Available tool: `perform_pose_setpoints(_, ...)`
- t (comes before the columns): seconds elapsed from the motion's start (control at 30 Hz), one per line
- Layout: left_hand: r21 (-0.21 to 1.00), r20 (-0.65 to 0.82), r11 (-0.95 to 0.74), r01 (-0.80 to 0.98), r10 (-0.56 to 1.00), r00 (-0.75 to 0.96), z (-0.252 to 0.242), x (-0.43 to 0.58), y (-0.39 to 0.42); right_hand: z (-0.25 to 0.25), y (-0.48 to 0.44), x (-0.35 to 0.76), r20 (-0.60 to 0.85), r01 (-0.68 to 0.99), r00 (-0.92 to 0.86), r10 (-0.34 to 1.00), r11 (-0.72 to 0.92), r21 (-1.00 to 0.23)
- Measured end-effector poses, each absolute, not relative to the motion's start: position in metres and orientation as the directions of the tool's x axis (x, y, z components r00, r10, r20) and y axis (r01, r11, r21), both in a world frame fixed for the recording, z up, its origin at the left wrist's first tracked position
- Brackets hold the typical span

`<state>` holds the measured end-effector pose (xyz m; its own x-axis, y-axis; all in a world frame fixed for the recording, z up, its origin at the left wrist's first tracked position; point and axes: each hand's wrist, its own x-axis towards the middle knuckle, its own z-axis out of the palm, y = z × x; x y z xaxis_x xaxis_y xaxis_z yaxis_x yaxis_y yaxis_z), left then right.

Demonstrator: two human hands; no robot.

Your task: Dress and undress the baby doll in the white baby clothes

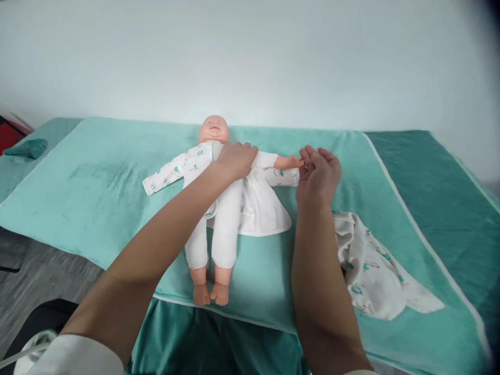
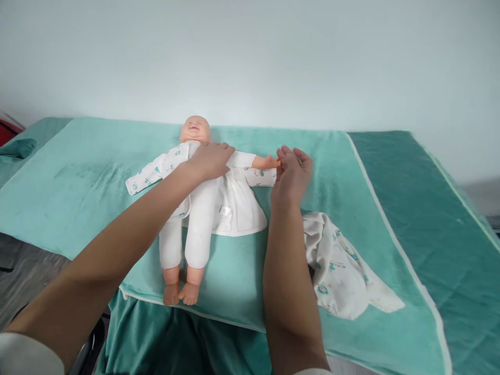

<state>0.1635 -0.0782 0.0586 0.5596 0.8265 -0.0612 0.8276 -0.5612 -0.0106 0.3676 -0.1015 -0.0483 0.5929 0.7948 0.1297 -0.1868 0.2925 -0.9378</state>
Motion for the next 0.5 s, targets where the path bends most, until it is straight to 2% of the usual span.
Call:
perform_pose_setpoints(0.07,-0.013,-0.055,-0.562,0.827,0.826,0.56,0.053,0.177,-0.077,-0.043,-0.108,0.37,0.12,-0.318,0.587,0.801,0.364,-0.875)
perform_pose_setpoints(0.17,0.018,-0.036,-0.573,0.82,0.819,0.573,0.045,0.189,-0.072,-0.044,-0.108,0.37,0.067,-0.434,0.539,0.84,0.345,-0.832)
perform_pose_setpoints(0.27,0.004,-0.033,-0.594,0.805,0.804,0.594,0.047,0.189,-0.07,-0.052,-0.099,0.37,0.006,-0.432,0.587,0.809,0.319,-0.843)
perform_pose_setpoints(0.33,-0.017,-0.014,-0.609,0.793,0.793,0.609,0.055,0.182,-0.071,-0.055,-0.094,0.369,0.034,-0.288,0.654,0.755,0.291,-0.912)
perform_pose_setpoints(0.4,-0.017,0.032,-0.616,0.788,0.787,0.616,0.063,0.173,-0.075,-0.054,-0.092,0.364,0.108,-0.041,0.651,0.752,0.177,-0.983)
perform_pose_setpoints(0.5,0.022,0.111,-0.611,0.792,0.788,0.605,0.072,0.16,-0.08,-0.046,-0.1,0.347,0.128,0.342,0.414,0.901,-0.024,-0.94)
